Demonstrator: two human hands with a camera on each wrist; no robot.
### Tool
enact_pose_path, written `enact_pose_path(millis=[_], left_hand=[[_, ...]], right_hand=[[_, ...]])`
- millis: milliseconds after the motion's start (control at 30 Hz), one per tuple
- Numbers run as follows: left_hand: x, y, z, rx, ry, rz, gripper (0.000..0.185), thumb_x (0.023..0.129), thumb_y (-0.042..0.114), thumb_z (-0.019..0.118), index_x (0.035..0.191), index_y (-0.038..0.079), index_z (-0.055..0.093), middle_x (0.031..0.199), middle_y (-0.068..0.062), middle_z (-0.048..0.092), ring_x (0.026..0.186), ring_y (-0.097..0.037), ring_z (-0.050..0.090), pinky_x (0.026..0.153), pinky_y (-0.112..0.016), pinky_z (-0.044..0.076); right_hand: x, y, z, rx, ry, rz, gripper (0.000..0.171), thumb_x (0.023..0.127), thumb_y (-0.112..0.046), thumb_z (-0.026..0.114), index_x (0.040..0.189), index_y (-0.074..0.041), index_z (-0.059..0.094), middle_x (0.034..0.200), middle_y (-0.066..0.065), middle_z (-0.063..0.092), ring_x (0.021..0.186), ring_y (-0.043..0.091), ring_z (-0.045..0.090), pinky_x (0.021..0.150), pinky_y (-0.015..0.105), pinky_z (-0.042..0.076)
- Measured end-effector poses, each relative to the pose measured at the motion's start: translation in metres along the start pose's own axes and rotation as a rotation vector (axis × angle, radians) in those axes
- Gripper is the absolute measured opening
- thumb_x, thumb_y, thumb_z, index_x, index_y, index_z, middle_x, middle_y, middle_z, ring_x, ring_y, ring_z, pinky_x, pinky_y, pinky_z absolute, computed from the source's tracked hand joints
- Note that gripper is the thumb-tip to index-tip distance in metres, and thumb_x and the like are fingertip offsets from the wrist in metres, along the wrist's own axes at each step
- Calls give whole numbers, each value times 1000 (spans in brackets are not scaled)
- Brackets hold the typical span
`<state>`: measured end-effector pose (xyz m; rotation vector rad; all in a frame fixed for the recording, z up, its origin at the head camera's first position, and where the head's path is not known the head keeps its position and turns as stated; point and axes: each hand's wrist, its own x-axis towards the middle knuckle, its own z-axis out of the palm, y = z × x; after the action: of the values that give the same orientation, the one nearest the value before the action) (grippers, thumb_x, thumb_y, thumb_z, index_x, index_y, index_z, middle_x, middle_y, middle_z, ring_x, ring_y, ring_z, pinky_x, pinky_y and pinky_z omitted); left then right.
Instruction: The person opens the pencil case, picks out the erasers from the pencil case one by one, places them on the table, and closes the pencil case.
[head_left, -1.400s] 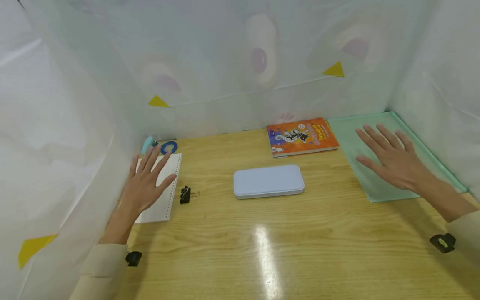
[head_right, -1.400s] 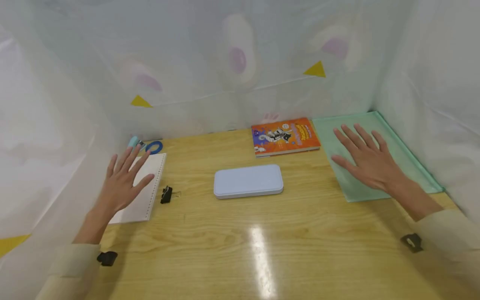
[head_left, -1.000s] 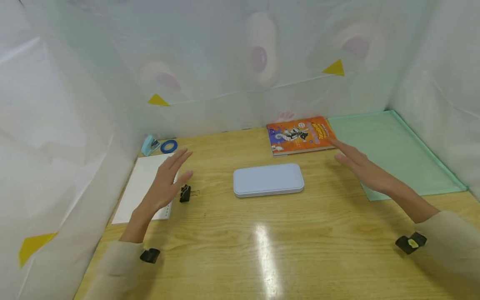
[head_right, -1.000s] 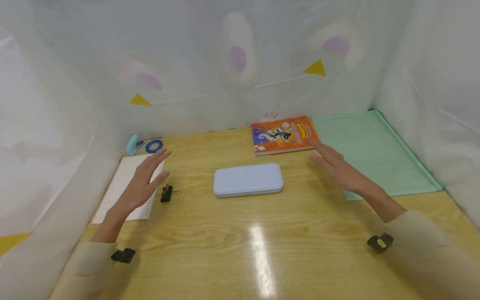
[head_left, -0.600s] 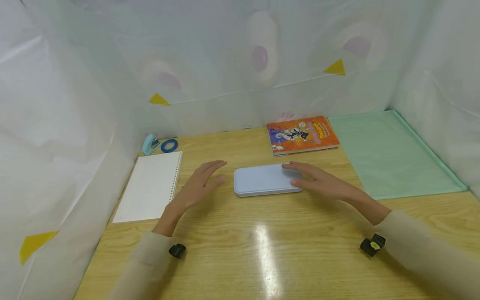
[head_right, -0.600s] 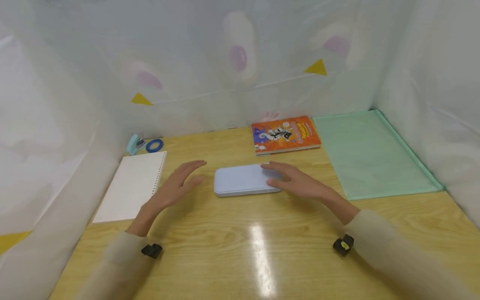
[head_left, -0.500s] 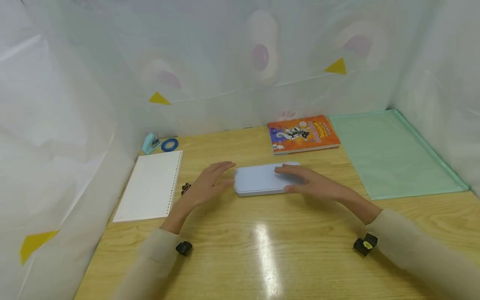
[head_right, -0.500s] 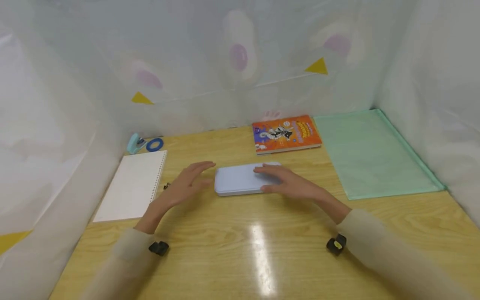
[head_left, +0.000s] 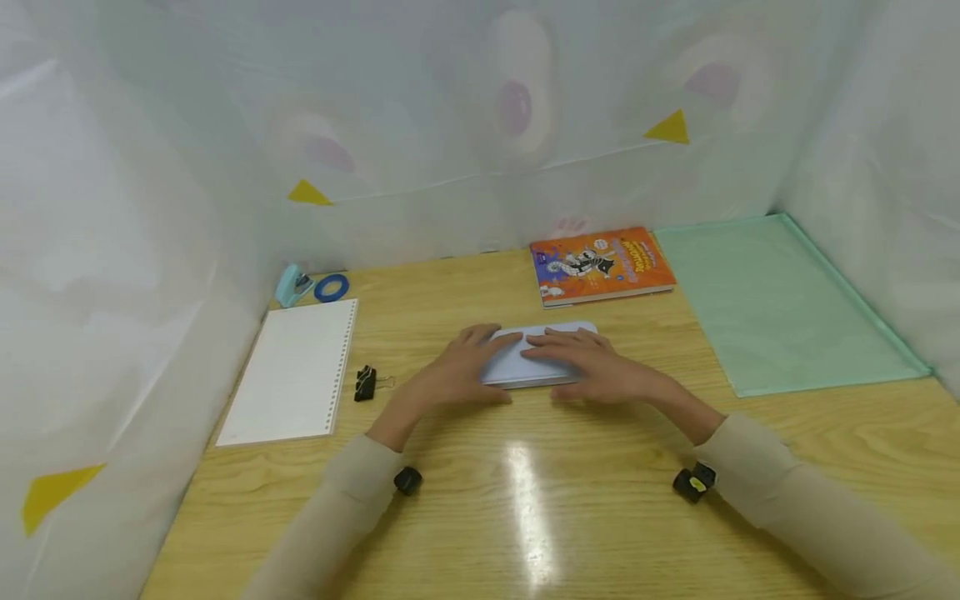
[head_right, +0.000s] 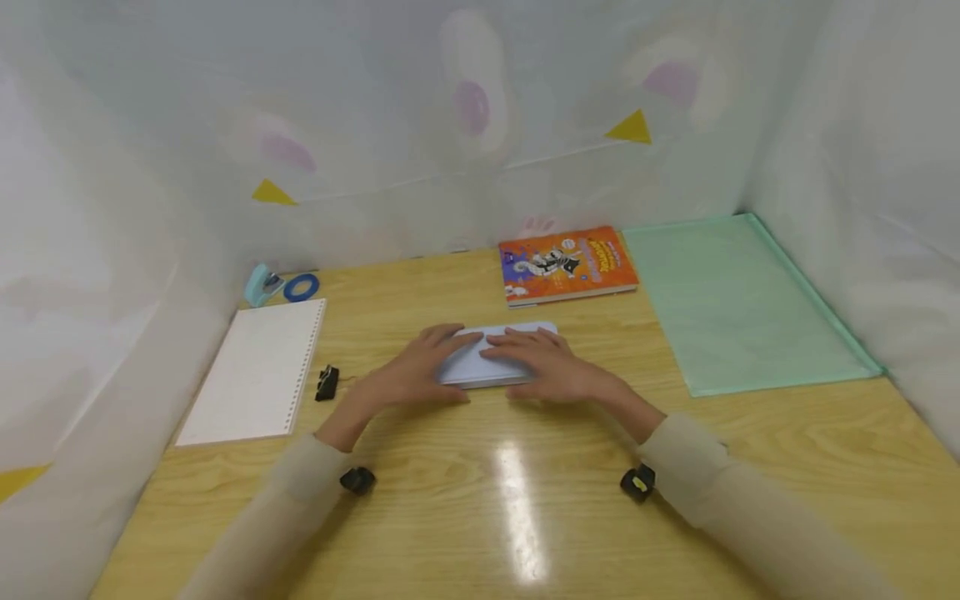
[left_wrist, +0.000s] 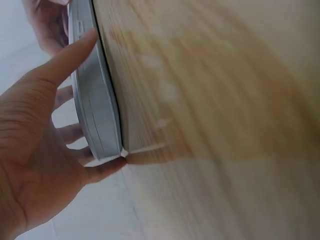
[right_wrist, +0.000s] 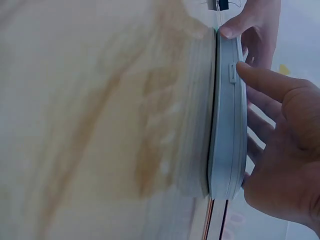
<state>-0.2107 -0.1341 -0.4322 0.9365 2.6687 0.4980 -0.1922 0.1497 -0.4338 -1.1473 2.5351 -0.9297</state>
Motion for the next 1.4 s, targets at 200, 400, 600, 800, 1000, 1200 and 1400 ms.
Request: enact_pose_path(millis=[200,400,600,800,1000,1200,1400], left_hand=[[9,11,0,85,20,-20,92,89,52,80,165,31,30,167,-13,31,153,-38,28,119,-57,30],[13,11,-12,65,-45,-23,90,89,51,79,164,29,34,168,-17,28,154,-40,26,119,-58,29],[18,1,-25,38,-98,-4,87,89,58,76,162,32,36,167,-15,30,152,-36,32,121,-53,29],[16,-9,-31,-56,-70,-14,76,93,61,70,158,35,43,166,-11,36,150,-33,38,119,-50,32],[16,-15,-25,-107,4,8,68,99,64,58,157,33,46,153,-9,47,133,-28,52,110,-48,42],[14,-19,-21,-139,26,-7,66,100,65,54,158,34,44,153,-6,49,137,-26,49,113,-50,39],[14,-21,-23,-144,27,36,68,101,67,51,158,31,45,155,-1,52,143,-24,46,118,-47,35]], right_hand=[[1,-4,-1,-92,39,9,61,95,-24,76,151,-15,54,161,14,43,150,41,34,114,70,16],[3,-3,-7,-121,48,28,54,98,-26,73,149,-17,58,157,14,48,144,42,41,109,71,22],[9,2,-10,-73,80,7,45,103,-23,65,148,-19,60,155,8,52,139,39,48,104,66,26],[15,4,-14,-145,92,-52,43,107,-19,58,150,-19,58,152,8,56,135,37,52,104,65,30],[19,1,-21,-215,100,-64,42,107,-13,57,149,-16,58,141,12,64,126,40,56,101,67,37],[23,4,-23,-263,120,-105,40,106,-21,61,146,-15,61,137,10,67,123,38,61,104,62,42],[27,9,-26,-249,117,-145,43,104,-31,65,144,-14,64,133,9,69,120,33,65,103,54,47]])
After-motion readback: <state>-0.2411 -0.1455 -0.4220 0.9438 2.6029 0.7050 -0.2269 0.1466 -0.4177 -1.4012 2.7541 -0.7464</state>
